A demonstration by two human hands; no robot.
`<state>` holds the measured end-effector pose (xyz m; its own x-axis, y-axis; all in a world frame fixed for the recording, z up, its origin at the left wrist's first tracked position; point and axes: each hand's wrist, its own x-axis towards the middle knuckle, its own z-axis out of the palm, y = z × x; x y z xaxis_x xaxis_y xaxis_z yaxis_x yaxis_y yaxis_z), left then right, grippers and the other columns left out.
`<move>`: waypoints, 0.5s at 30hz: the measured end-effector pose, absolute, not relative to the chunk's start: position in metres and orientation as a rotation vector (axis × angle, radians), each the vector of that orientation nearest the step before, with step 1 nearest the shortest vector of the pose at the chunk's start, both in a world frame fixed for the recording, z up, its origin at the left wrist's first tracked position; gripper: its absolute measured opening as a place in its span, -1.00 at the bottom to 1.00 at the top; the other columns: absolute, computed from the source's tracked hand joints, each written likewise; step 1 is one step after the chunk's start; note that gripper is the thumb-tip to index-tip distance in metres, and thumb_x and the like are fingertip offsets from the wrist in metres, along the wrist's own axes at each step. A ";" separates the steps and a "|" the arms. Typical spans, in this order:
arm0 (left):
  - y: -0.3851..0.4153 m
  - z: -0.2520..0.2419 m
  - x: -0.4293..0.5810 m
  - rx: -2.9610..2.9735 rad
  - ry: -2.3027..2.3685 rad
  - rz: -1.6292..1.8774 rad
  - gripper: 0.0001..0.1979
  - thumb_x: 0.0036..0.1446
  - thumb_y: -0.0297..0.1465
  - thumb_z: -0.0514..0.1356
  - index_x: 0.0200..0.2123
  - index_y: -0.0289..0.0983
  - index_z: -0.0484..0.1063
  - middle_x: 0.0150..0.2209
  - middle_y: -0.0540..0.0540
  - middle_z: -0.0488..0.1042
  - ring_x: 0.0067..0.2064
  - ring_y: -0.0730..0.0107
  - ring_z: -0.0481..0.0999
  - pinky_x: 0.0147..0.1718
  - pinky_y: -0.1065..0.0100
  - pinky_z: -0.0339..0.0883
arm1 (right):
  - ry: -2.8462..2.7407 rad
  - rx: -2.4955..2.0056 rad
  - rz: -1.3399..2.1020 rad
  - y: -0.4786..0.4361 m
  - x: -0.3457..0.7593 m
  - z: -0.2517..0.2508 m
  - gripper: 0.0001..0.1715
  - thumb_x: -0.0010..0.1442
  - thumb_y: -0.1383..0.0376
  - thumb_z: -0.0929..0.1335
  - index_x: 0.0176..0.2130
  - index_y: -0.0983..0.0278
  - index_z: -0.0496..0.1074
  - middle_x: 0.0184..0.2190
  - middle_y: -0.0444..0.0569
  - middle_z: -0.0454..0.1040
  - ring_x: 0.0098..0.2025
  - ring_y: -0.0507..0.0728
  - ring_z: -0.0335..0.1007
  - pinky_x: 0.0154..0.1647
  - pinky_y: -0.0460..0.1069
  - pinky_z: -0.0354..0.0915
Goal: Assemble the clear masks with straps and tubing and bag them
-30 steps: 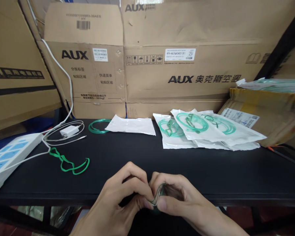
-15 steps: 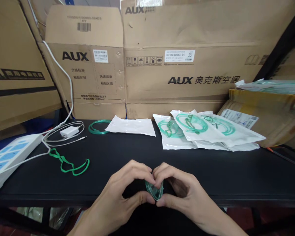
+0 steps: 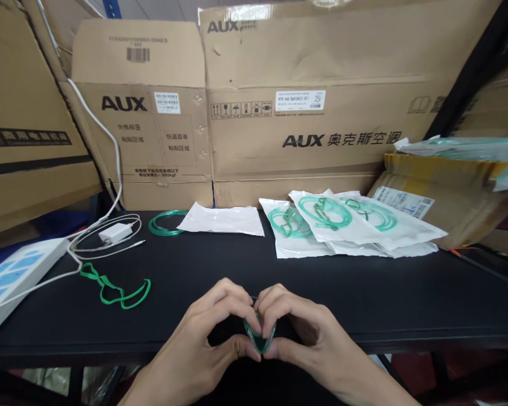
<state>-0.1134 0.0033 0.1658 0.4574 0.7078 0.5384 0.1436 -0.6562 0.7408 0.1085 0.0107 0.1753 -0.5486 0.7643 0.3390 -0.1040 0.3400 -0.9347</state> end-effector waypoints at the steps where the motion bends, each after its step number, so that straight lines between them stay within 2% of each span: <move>1: 0.003 0.167 -0.114 2.076 0.708 1.150 -0.84 0.31 -0.55 0.35 -0.20 -0.17 0.50 -0.14 -0.02 0.46 -0.07 0.33 0.52 -0.06 0.40 0.39 | -1.805 -0.583 1.300 0.011 0.109 0.175 -0.88 0.28 0.25 0.56 -0.27 0.18 0.59 -0.21 -0.09 0.52 -0.07 0.16 0.44 0.12 0.10 0.26; 6: 0.002 0.168 -0.114 2.062 0.701 1.094 -0.85 0.32 -0.56 0.32 -0.25 -0.19 0.49 -0.16 -0.03 0.42 -0.12 0.33 0.49 -0.11 0.38 0.37 | -1.899 -0.583 1.225 0.011 0.110 0.178 -0.78 0.36 0.15 0.50 -0.30 0.19 0.55 -0.27 -0.10 0.53 -0.12 0.15 0.40 0.20 0.14 0.18; 10: 0.000 0.167 -0.113 2.047 0.698 1.097 -0.88 0.34 -0.49 0.32 -0.28 -0.19 0.51 -0.17 -0.04 0.43 -0.15 0.33 0.48 -0.11 0.35 0.38 | -1.959 -0.562 1.188 0.010 0.111 0.180 -0.75 0.41 0.10 0.44 -0.28 0.18 0.53 -0.24 -0.09 0.49 -0.12 0.16 0.39 0.13 0.13 0.22; 15: -0.001 0.174 -0.110 2.074 0.697 1.103 -0.83 0.33 -0.46 0.33 -0.35 -0.21 0.49 -0.22 -0.04 0.48 -0.14 0.32 0.51 -0.11 0.34 0.38 | -2.038 -0.568 1.137 0.008 0.113 0.176 -0.73 0.48 0.17 0.37 -0.29 0.17 0.51 -0.21 -0.08 0.40 -0.09 0.15 0.36 0.04 0.08 0.26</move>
<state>-0.1103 -0.0013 0.1736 0.4981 0.7130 0.4935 0.1391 -0.6274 0.7662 0.1130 0.0085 0.1761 -0.6414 0.6680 0.3772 0.0297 0.5129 -0.8579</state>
